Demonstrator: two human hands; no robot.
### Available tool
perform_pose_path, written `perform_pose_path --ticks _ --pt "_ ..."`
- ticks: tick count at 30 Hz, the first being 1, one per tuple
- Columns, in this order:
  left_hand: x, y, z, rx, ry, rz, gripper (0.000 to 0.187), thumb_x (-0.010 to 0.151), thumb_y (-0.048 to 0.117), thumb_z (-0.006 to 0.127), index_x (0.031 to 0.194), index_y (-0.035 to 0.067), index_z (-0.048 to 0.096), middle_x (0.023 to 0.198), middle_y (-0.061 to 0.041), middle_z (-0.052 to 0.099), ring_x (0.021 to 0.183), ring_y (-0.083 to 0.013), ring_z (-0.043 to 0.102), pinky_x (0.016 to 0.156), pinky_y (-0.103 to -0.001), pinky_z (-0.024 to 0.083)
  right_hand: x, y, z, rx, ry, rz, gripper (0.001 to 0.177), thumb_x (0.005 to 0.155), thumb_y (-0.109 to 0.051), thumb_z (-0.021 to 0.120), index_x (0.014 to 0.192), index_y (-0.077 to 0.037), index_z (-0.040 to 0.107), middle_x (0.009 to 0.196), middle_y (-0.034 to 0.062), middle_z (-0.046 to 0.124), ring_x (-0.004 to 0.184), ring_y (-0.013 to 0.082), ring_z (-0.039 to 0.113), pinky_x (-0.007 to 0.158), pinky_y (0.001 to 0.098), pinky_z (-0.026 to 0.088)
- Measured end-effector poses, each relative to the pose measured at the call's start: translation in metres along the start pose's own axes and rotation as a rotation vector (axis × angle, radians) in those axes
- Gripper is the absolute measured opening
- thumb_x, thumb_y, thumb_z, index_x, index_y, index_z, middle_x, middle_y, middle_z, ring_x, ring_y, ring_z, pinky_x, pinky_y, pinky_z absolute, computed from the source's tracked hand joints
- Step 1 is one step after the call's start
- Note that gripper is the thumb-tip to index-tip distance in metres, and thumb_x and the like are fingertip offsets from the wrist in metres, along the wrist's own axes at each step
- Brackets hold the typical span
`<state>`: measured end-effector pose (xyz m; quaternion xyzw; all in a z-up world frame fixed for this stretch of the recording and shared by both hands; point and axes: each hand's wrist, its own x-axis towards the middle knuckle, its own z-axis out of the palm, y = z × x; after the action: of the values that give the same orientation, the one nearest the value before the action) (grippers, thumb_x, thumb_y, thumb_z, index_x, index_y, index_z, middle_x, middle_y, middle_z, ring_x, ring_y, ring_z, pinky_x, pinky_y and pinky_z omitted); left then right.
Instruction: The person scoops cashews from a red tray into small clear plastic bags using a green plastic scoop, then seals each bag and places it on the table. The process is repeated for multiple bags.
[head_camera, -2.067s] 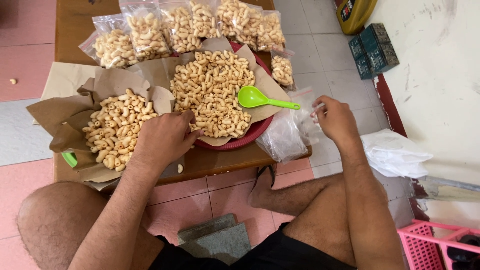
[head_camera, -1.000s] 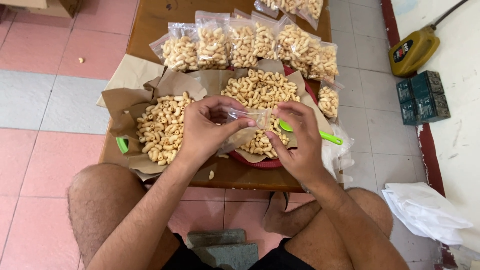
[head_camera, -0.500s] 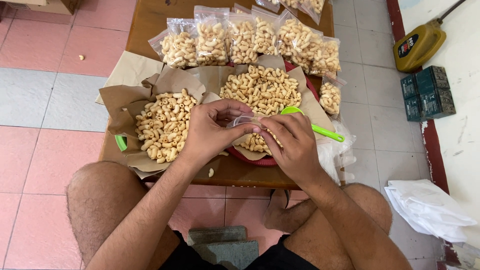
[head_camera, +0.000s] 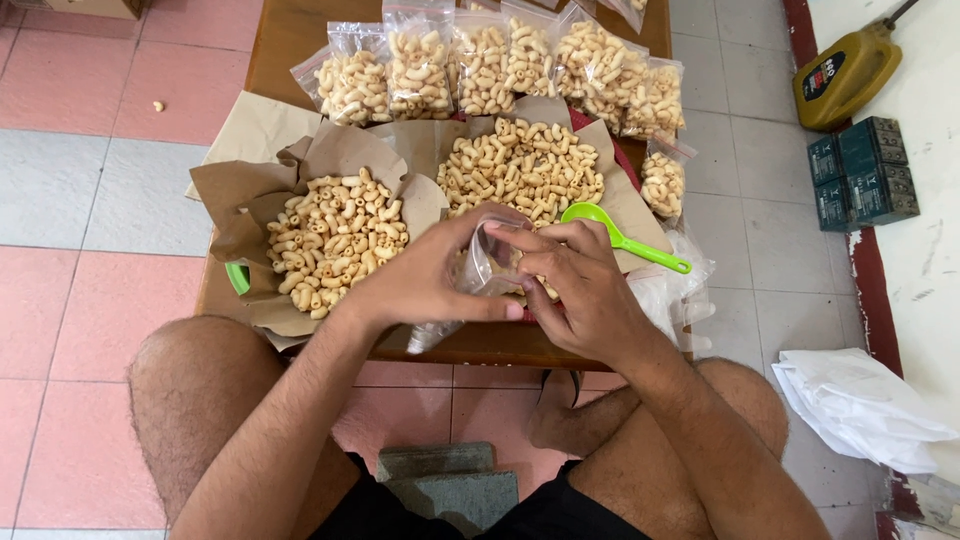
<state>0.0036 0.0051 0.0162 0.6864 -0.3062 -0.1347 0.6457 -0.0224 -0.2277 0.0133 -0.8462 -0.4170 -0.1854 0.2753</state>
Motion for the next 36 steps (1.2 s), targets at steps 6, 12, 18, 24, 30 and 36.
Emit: perform_pose_path --ticks 6,12,18,24,30,36 --pt "-0.003 -0.002 -0.01 0.107 0.042 -0.007 0.075 0.071 0.031 0.098 0.129 -0.004 0.067 0.108 -0.027 0.075 0.102 -0.0437 0.076 0.093 -0.057 0.063 0.003 0.0 -0.006 0.018 -0.022 -0.08 0.007 0.103 -0.003 0.064 0.104 -0.01 0.063 0.146 0.0117 0.07 0.104 0.0336 0.069 0.09 0.0471 0.046" --pt "-0.006 -0.012 -0.014 0.382 0.232 0.091 0.07 0.065 0.025 0.099 0.122 0.002 0.067 0.102 -0.022 0.076 0.1 -0.0457 0.076 0.098 -0.058 0.054 -0.003 0.033 -0.019 0.043 0.064 0.016 0.019 0.095 0.003 0.07 0.11 -0.008 0.065 0.141 0.0209 0.068 0.107 0.0387 0.07 0.091 0.0497 0.05" --pt "-0.006 -0.012 -0.015 0.499 0.29 0.097 0.074 0.077 0.03 0.093 0.135 -0.005 0.063 0.107 -0.027 0.077 0.101 -0.0472 0.076 0.099 -0.063 0.053 -0.045 0.103 -0.058 -0.424 -0.289 0.5 0.034 0.102 -0.015 0.073 0.135 -0.01 0.064 0.12 0.0192 0.069 0.106 0.0466 0.069 0.086 0.061 0.053" --pt "-0.009 -0.01 -0.013 0.481 0.339 0.086 0.053 0.081 0.021 0.092 0.121 -0.005 0.067 0.095 -0.029 0.075 0.093 -0.0523 0.075 0.089 -0.061 0.057 -0.092 0.147 -0.065 -0.269 -0.685 1.078 0.032 0.099 -0.024 0.068 0.12 0.001 0.067 0.118 0.038 0.071 0.114 0.06 0.07 0.096 0.0646 0.053" --pt "-0.011 -0.017 -0.022 0.457 0.359 -0.024 0.063 0.085 0.039 0.091 0.127 0.003 0.06 0.096 -0.018 0.075 0.091 -0.0422 0.077 0.086 -0.055 0.058 -0.097 0.152 -0.053 -0.311 -0.67 1.059 0.028 0.102 -0.022 0.068 0.121 -0.002 0.064 0.106 0.0328 0.074 0.101 0.0541 0.076 0.085 0.0609 0.057" --pt "-0.014 -0.015 -0.02 1.036 0.129 -0.366 0.078 0.076 0.051 0.089 0.135 0.01 0.058 0.105 -0.015 0.077 0.088 -0.0367 0.08 0.077 -0.046 0.064 -0.094 0.127 -0.066 -0.573 -0.664 0.879 0.031 0.108 -0.015 0.059 0.135 -0.018 0.074 0.107 0.025 0.073 0.101 0.0476 0.077 0.079 0.0577 0.062"
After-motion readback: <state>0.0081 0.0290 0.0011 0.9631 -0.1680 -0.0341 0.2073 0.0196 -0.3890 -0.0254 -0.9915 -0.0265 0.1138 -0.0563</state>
